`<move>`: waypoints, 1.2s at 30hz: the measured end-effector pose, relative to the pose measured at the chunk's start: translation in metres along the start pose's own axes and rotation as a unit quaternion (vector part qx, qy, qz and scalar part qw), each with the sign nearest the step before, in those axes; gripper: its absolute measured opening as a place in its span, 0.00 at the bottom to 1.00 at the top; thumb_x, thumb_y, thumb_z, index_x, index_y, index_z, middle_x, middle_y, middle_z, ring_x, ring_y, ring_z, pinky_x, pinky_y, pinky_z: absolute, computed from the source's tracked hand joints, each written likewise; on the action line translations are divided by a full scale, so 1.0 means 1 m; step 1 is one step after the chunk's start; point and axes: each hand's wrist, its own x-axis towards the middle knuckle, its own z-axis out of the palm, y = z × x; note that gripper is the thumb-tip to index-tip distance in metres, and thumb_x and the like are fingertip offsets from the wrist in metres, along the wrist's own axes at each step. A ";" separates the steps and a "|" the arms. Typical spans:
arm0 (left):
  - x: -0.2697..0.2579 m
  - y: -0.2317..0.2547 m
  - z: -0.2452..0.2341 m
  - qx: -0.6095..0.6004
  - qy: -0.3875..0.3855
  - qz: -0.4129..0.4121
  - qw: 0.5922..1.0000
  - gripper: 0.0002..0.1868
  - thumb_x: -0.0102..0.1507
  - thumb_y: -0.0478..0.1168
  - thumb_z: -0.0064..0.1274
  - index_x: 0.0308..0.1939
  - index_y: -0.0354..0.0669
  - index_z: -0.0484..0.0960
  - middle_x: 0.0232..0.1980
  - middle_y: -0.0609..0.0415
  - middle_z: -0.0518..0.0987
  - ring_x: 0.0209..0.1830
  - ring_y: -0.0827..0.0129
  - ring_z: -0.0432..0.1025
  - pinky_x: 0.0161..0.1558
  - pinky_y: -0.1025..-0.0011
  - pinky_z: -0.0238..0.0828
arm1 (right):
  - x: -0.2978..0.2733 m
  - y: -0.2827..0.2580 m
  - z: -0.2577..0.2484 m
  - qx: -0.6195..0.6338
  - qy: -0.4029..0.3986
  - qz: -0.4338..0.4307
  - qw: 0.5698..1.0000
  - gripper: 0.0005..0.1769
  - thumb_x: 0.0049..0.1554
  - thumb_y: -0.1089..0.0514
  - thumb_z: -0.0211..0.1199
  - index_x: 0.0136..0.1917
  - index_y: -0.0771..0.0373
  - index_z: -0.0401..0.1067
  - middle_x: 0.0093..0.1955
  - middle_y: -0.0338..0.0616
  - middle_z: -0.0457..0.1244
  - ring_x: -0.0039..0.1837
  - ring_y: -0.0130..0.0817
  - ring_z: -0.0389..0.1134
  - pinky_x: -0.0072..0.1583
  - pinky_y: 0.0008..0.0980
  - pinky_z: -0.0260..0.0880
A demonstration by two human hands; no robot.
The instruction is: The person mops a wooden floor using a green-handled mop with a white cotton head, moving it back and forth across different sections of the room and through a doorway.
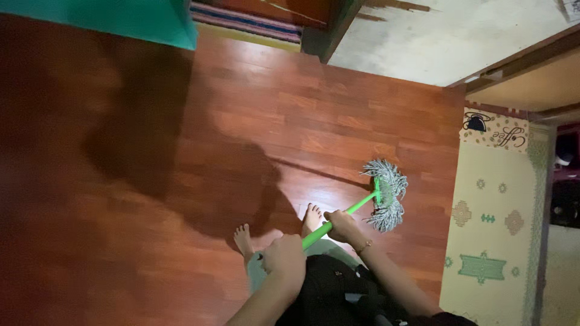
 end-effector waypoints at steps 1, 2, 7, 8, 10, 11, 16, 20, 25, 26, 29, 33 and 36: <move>0.002 0.012 0.001 0.025 -0.042 -0.005 0.999 0.09 0.68 0.39 0.52 0.47 0.40 0.84 0.46 0.47 0.85 0.48 0.59 0.83 0.44 0.61 0.85 | -0.002 0.013 0.000 -0.010 0.000 0.004 1.000 0.14 0.58 0.49 0.60 0.43 0.63 0.73 0.38 0.61 0.68 0.44 0.63 0.71 0.50 0.56 0.72; 0.006 0.022 0.004 0.023 -0.044 -0.007 0.999 0.09 0.68 0.39 0.52 0.47 0.40 0.84 0.46 0.47 0.85 0.48 0.59 0.83 0.44 0.61 0.85 | -0.002 0.026 0.001 -0.011 -0.003 0.003 1.000 0.14 0.58 0.49 0.60 0.43 0.63 0.73 0.38 0.61 0.68 0.44 0.63 0.71 0.50 0.56 0.72; 0.069 0.068 0.035 -0.010 0.023 0.021 0.999 0.10 0.68 0.37 0.53 0.51 0.44 0.85 0.51 0.45 0.84 0.51 0.53 0.81 0.48 0.56 0.81 | 0.001 0.104 0.009 -0.003 0.035 0.040 0.999 0.15 0.59 0.48 0.59 0.43 0.62 0.72 0.39 0.61 0.69 0.46 0.63 0.71 0.52 0.57 0.70; 0.087 0.076 0.041 -0.009 0.023 0.020 1.000 0.10 0.68 0.37 0.53 0.51 0.44 0.85 0.51 0.45 0.84 0.51 0.53 0.81 0.48 0.56 0.81 | 0.004 0.118 0.010 -0.001 0.035 0.040 0.999 0.15 0.59 0.48 0.59 0.43 0.62 0.72 0.39 0.61 0.69 0.46 0.63 0.71 0.52 0.57 0.70; 0.123 0.092 0.053 -0.007 -0.016 0.059 0.998 0.17 0.62 0.43 0.63 0.53 0.44 0.83 0.54 0.47 0.82 0.55 0.55 0.78 0.51 0.53 0.79 | 0.008 0.140 0.007 0.018 0.042 0.075 0.996 0.08 0.53 0.56 0.59 0.45 0.62 0.73 0.44 0.60 0.69 0.49 0.61 0.71 0.53 0.56 0.71; 0.136 0.099 0.062 -0.004 -0.016 0.058 0.998 0.17 0.62 0.43 0.63 0.53 0.44 0.83 0.54 0.47 0.82 0.55 0.55 0.78 0.51 0.53 0.79 | 0.009 0.151 0.003 0.021 0.042 0.075 0.996 0.08 0.53 0.56 0.59 0.45 0.62 0.73 0.44 0.60 0.69 0.49 0.61 0.71 0.53 0.56 0.71; 0.177 0.135 0.132 -0.082 -0.034 0.065 0.994 0.21 0.59 0.50 0.66 0.49 0.43 0.84 0.51 0.45 0.84 0.51 0.54 0.80 0.50 0.55 0.78 | -0.015 0.191 -0.010 -0.007 0.008 0.091 0.996 0.11 0.50 0.58 0.62 0.46 0.63 0.72 0.49 0.61 0.68 0.55 0.61 0.70 0.57 0.52 0.71; 0.186 0.139 0.205 -0.064 0.070 0.115 0.989 0.10 0.67 0.40 0.53 0.43 0.42 0.89 0.46 0.41 0.85 0.47 0.49 0.80 0.46 0.54 0.79 | -0.044 0.177 -0.008 -0.047 0.016 0.086 0.995 0.10 0.51 0.57 0.62 0.46 0.63 0.73 0.49 0.59 0.69 0.56 0.60 0.70 0.59 0.51 0.71; 0.167 0.065 0.192 -0.021 0.162 0.126 0.978 0.10 0.66 0.40 0.52 0.41 0.42 0.88 0.44 0.43 0.85 0.44 0.53 0.81 0.46 0.61 0.78 | -0.022 0.126 0.013 -0.017 -0.062 0.093 0.994 0.09 0.50 0.58 0.62 0.44 0.63 0.75 0.50 0.61 0.68 0.56 0.59 0.69 0.58 0.52 0.71; 0.152 0.043 0.168 -0.050 0.097 0.100 0.989 0.12 0.62 0.45 0.59 0.43 0.42 0.86 0.44 0.45 0.83 0.46 0.54 0.79 0.47 0.59 0.77 | -0.015 0.112 0.022 -0.045 -0.061 0.060 0.995 0.09 0.51 0.57 0.62 0.43 0.63 0.76 0.48 0.59 0.69 0.54 0.58 0.70 0.57 0.51 0.71; 0.078 -0.036 0.092 -0.025 0.037 0.089 0.995 0.22 0.59 0.56 0.66 0.45 0.42 0.85 0.42 0.47 0.83 0.45 0.56 0.79 0.49 0.56 0.75 | 0.009 0.052 0.045 -0.110 -0.094 -0.031 0.989 0.11 0.49 0.53 0.63 0.41 0.63 0.76 0.45 0.57 0.70 0.50 0.57 0.73 0.55 0.50 0.73; -0.031 -0.123 0.006 -0.057 0.045 0.055 0.996 0.16 0.57 0.45 0.64 0.49 0.51 0.83 0.40 0.52 0.84 0.42 0.58 0.80 0.45 0.57 0.76 | 0.026 -0.049 0.078 -0.012 -0.112 -0.130 0.985 0.15 0.52 0.48 0.64 0.36 0.62 0.77 0.40 0.59 0.69 0.45 0.60 0.72 0.49 0.54 0.73; -0.086 -0.160 -0.031 -0.002 -0.112 -0.057 0.992 0.11 0.66 0.47 0.56 0.49 0.49 0.83 0.41 0.51 0.83 0.42 0.64 0.82 0.46 0.58 0.80 | 0.039 -0.125 0.094 -0.078 -0.120 -0.213 0.967 0.17 0.50 0.47 0.66 0.33 0.64 0.75 0.38 0.61 0.68 0.42 0.60 0.72 0.49 0.53 0.74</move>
